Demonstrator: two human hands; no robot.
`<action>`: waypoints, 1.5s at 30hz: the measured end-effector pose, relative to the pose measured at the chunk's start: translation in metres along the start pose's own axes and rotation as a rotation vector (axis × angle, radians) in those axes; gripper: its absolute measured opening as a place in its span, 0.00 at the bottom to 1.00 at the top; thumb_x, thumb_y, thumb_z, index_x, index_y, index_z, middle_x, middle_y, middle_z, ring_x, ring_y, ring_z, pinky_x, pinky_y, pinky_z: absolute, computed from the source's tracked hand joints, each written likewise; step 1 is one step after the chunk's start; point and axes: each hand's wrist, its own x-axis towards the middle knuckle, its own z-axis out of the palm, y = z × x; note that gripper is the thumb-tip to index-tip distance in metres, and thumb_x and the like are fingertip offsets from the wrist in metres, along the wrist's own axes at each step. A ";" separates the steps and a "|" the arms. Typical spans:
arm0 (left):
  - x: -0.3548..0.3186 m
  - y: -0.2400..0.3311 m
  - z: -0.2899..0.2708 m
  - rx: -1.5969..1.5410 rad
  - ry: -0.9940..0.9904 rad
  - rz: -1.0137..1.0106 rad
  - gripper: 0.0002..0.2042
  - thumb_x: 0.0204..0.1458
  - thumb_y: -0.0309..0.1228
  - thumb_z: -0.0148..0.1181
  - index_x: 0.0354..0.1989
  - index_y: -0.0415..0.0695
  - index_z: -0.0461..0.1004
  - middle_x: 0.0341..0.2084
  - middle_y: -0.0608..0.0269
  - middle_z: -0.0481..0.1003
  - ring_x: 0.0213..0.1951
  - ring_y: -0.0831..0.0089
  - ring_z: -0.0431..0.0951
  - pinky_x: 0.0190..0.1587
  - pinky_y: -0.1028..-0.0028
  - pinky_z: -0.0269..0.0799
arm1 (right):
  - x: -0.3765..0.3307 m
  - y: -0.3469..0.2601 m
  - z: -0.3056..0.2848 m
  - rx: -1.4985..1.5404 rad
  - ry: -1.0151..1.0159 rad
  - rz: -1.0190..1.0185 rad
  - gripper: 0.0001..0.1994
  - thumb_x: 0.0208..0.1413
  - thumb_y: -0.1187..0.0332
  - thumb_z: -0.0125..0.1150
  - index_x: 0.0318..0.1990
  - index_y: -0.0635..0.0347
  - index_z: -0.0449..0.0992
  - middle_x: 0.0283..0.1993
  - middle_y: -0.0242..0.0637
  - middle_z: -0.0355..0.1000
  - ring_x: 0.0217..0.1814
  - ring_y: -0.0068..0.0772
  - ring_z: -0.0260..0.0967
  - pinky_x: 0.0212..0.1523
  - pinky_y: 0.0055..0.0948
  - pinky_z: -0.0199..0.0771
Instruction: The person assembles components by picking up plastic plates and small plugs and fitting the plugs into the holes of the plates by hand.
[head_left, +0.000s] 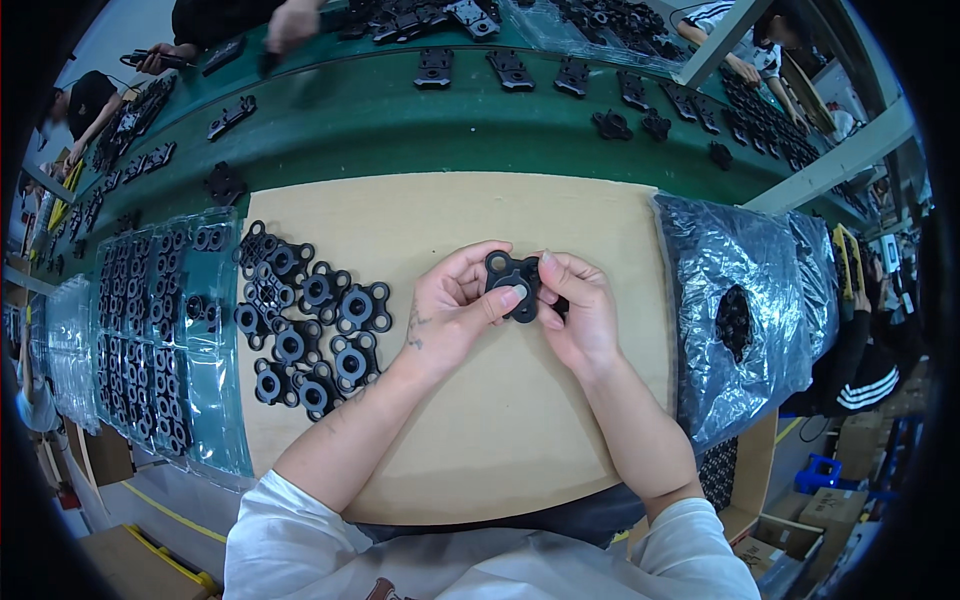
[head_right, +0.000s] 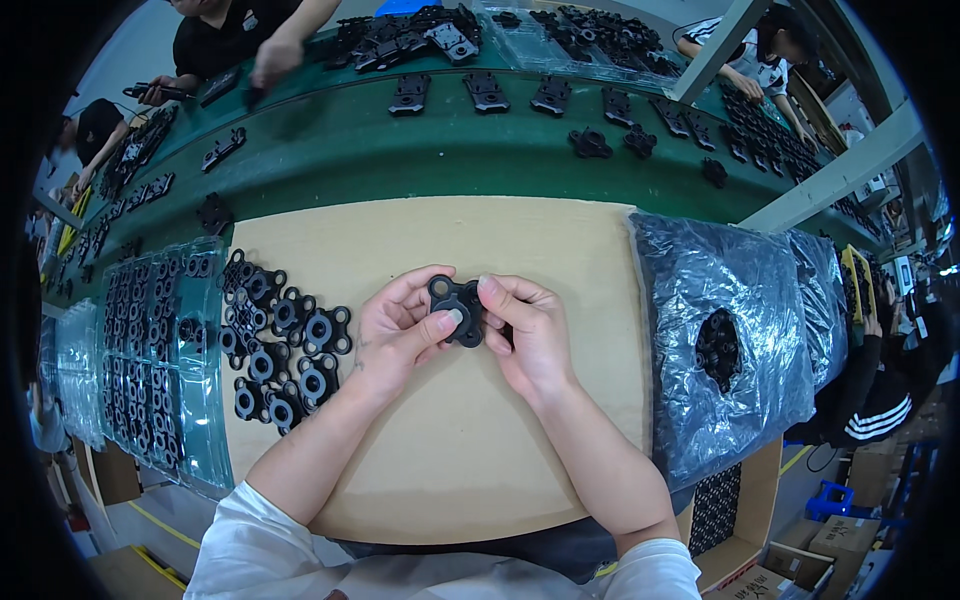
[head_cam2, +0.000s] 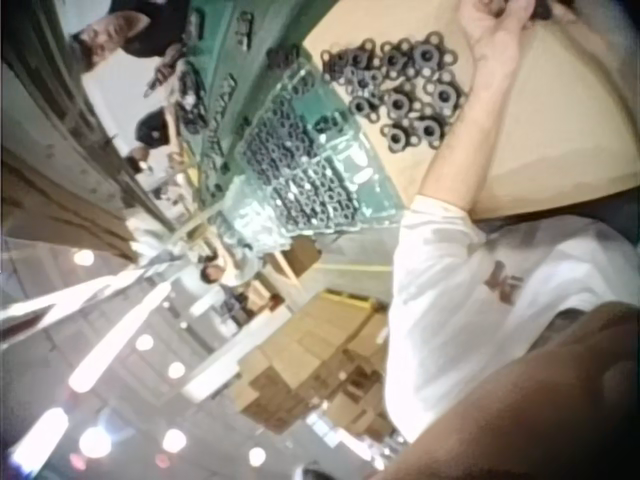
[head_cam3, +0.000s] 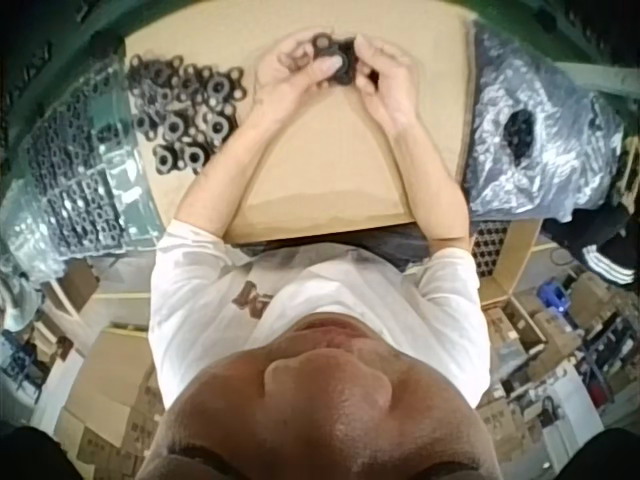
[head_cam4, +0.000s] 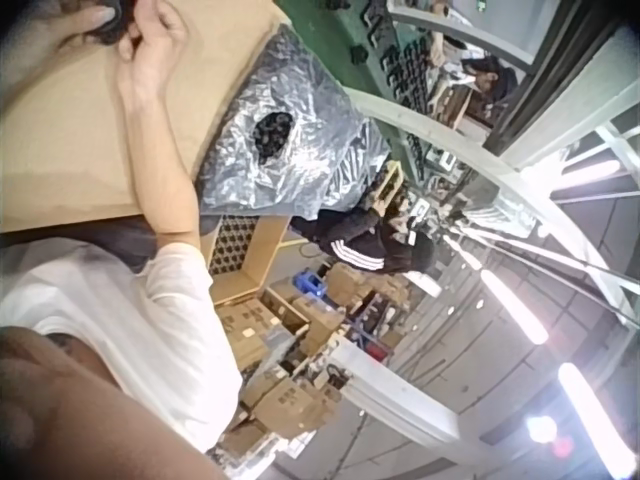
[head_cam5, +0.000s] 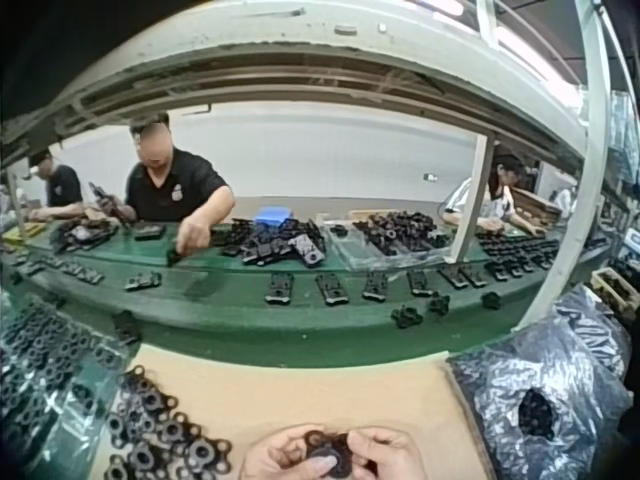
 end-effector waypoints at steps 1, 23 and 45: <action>0.000 0.000 0.000 -0.016 -0.010 -0.011 0.21 0.47 0.16 0.58 0.52 0.36 0.66 0.31 0.60 0.75 0.28 0.80 0.73 0.30 0.84 0.69 | 0.001 0.001 -0.001 0.071 0.010 0.021 0.09 0.55 0.73 0.58 0.41 0.69 0.75 0.18 0.29 0.62 0.16 0.12 0.49 0.12 0.11 0.45; 0.001 0.002 -0.002 0.027 0.000 0.004 0.21 0.47 0.15 0.57 0.53 0.35 0.66 0.32 0.60 0.75 0.30 0.78 0.74 0.35 0.82 0.70 | 0.012 0.005 -0.003 -0.554 -0.128 -0.607 0.07 0.56 0.71 0.58 0.38 0.66 0.75 0.20 0.30 0.63 0.17 0.13 0.52 0.14 0.12 0.48; 0.003 0.006 0.000 -0.076 0.029 0.038 0.24 0.48 0.16 0.54 0.56 0.38 0.63 0.36 0.58 0.72 0.27 0.77 0.72 0.22 0.85 0.60 | 0.016 -0.015 -0.022 0.518 -0.088 0.217 0.11 0.58 0.74 0.46 0.47 0.65 0.68 0.43 0.44 0.70 0.22 0.18 0.57 0.13 0.14 0.47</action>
